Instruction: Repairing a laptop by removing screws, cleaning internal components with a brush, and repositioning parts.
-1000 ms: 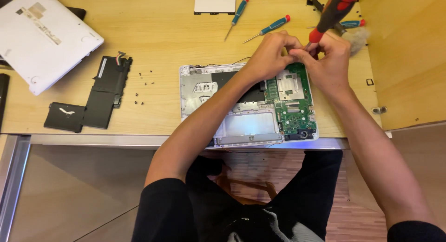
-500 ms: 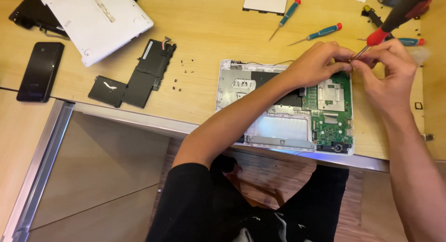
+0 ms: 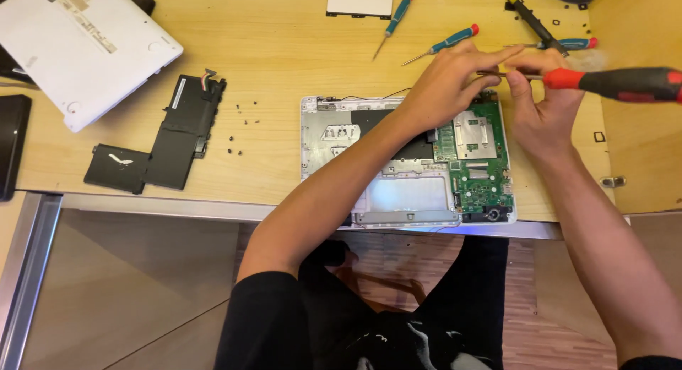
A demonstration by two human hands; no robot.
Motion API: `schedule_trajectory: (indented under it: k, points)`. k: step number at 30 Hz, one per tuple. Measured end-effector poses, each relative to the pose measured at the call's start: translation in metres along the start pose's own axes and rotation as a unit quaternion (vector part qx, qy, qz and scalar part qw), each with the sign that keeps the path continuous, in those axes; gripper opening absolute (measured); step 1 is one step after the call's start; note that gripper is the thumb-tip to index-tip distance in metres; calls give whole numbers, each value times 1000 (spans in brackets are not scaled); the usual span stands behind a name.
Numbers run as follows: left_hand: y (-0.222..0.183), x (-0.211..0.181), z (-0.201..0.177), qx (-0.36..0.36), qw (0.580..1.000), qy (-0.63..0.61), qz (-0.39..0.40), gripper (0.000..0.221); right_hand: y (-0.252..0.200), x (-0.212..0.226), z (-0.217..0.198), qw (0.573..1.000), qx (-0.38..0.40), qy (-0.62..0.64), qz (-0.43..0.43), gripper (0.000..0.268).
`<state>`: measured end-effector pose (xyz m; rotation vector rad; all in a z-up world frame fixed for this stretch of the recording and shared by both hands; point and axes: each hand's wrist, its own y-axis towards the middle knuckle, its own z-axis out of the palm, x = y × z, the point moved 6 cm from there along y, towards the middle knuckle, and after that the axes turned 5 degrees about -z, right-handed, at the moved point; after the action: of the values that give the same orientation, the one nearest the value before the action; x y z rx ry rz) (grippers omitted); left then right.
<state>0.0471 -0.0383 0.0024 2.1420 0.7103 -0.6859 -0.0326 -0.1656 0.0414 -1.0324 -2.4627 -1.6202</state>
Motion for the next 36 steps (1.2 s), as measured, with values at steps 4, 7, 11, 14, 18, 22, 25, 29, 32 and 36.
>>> schedule_trajectory:
  k: [4,7,11,14,18,22,25,29,32,36]
  points:
    - [1,-3,-12,-12,998,-58,-10,54,-2,-11,-8,998,-35,-40,-26,26]
    - [3,5,-31,-60,993,-96,-30,60,-7,-21,-16,990,-62,-114,-56,38]
    - [10,-14,-105,-169,977,-131,-21,18,-19,-56,-13,983,33,-181,-4,27]
    - [-14,-26,-167,-204,973,-101,-42,17,-25,-63,-9,965,99,-238,44,23]
    - [-78,-59,-243,-178,983,30,-44,18,-25,-71,-8,955,98,-266,87,18]
    - [-168,-54,-301,-202,964,118,-124,26,-22,-66,-12,954,87,-265,108,8]
    - [-228,-44,-327,-202,923,235,-229,28,-22,-64,-10,964,61,-229,123,4]
    - [-269,-31,-333,-169,886,247,-354,36,-23,-66,-2,965,83,-208,136,6]
    - [-261,-19,-324,-162,897,243,-331,36,-24,-66,-3,964,71,-212,145,7]
    - [-190,-23,-281,-116,940,201,-250,34,-20,-60,-4,951,69,-221,205,5]
